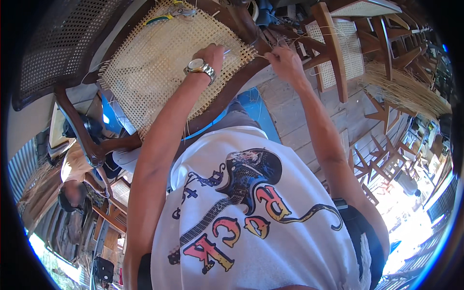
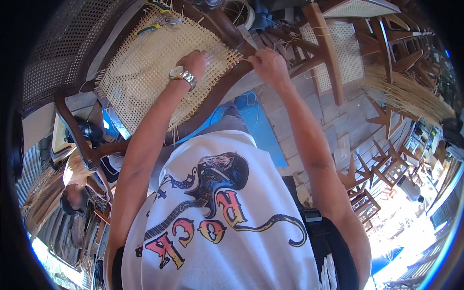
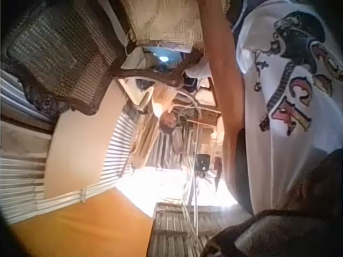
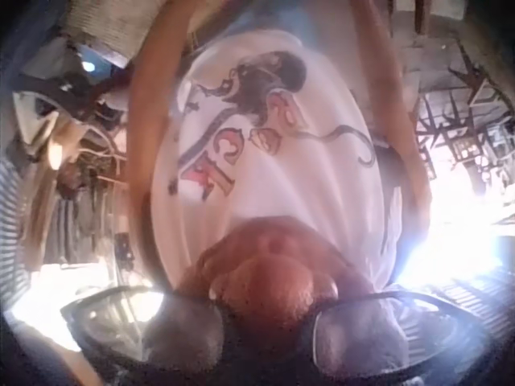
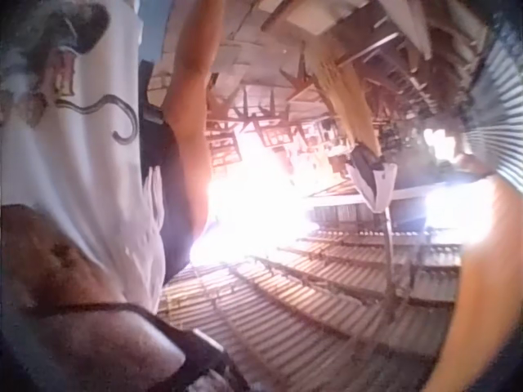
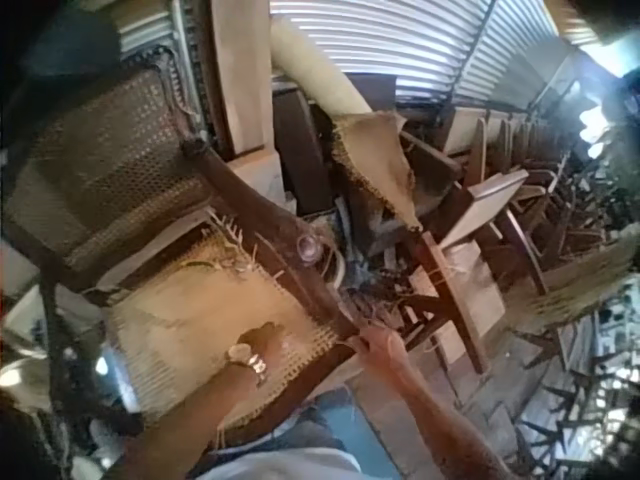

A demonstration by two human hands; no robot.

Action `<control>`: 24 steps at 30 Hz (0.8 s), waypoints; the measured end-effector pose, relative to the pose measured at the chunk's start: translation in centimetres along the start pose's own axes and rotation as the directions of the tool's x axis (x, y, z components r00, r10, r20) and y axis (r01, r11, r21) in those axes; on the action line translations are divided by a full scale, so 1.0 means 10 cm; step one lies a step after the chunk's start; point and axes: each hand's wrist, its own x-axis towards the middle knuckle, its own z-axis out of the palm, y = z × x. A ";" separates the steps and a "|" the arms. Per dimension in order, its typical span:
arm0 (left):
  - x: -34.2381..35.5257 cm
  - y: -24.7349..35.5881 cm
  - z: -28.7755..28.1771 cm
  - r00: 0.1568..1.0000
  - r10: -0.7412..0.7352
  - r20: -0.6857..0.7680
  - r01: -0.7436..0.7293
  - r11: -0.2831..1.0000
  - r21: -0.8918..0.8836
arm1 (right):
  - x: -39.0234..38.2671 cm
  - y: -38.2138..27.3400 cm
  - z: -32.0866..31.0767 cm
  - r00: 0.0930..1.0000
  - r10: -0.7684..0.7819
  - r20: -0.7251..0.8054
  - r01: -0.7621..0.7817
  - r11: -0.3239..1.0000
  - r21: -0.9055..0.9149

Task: Weaving cane webbing into a chair seat frame using tools.

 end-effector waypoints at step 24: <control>-0.82 -1.97 -0.45 0.909 -0.358 -0.213 0.382 0.920 0.083 | -0.32 -0.09 -0.40 0.968 -0.008 -0.252 -0.033 0.987 -0.160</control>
